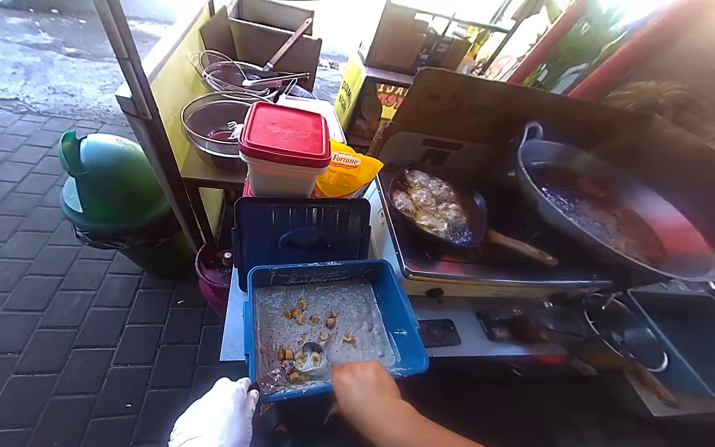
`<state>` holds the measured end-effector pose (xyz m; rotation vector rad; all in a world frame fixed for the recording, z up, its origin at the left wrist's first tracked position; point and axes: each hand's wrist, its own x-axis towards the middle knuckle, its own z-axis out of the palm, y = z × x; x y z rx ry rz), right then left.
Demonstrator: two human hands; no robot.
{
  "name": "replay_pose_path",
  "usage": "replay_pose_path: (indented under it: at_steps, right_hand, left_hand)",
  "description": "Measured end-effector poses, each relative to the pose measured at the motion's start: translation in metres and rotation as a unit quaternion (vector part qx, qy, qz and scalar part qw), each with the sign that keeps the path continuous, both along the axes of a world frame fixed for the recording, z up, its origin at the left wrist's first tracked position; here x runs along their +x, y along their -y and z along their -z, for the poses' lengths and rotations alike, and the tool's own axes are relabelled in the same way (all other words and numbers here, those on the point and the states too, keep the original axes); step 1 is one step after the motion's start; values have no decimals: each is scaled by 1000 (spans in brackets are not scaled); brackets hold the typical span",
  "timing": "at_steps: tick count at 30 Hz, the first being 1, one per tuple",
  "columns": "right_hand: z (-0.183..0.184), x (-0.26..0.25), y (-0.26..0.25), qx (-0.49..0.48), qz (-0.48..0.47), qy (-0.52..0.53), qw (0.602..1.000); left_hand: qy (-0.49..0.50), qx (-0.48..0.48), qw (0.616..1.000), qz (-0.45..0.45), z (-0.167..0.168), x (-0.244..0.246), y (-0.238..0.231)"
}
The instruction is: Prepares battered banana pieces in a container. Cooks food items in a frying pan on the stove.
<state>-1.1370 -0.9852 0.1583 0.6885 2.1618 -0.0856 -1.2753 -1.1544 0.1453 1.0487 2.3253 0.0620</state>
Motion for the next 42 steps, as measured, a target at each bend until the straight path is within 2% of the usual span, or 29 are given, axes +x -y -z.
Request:
replay_pose_path:
  at_steps: [4,10,13,16,20,22,26,30,35,39,42]
  right_hand:
    - [18,12,-7,-26,-107,-53,993]
    - [41,44,-78,-83,-250,-156,952]
    - [45,61,-107,-92,-243,-229,938]
    - [48,93,-112,-64,-194,-338,919]
    - [57,131,-89,57,-146,-455,876]
    - [60,137,-70,107,-121,-457,875]
    - [63,133,-43,177,-126,-465,858]
    - [59,132,-38,218,-126,-468,847]
    - [50,135,-41,240,-83,-482,839]
    - [51,128,-42,260,-71,-425,864]
    - [46,112,-39,223,-43,-321,919]
  left_hand:
    - [67,-47,996,-44,-16,-8,0]
    - [61,-5,997,-52,19,-11,20]
    - [62,41,996,-56,17,-10,31]
    - [97,125,987,-37,11,-14,48]
    - [153,211,965,-8,8,-12,54]
    - [156,200,967,-8,9,-4,45]
    - [99,147,984,-12,18,13,18]
    - [89,74,993,-9,14,18,2]
    - [109,-11,994,16,7,5,2]
    - [117,12,993,22,1,1,12]
    - [113,-2,993,19,-2,1,12]
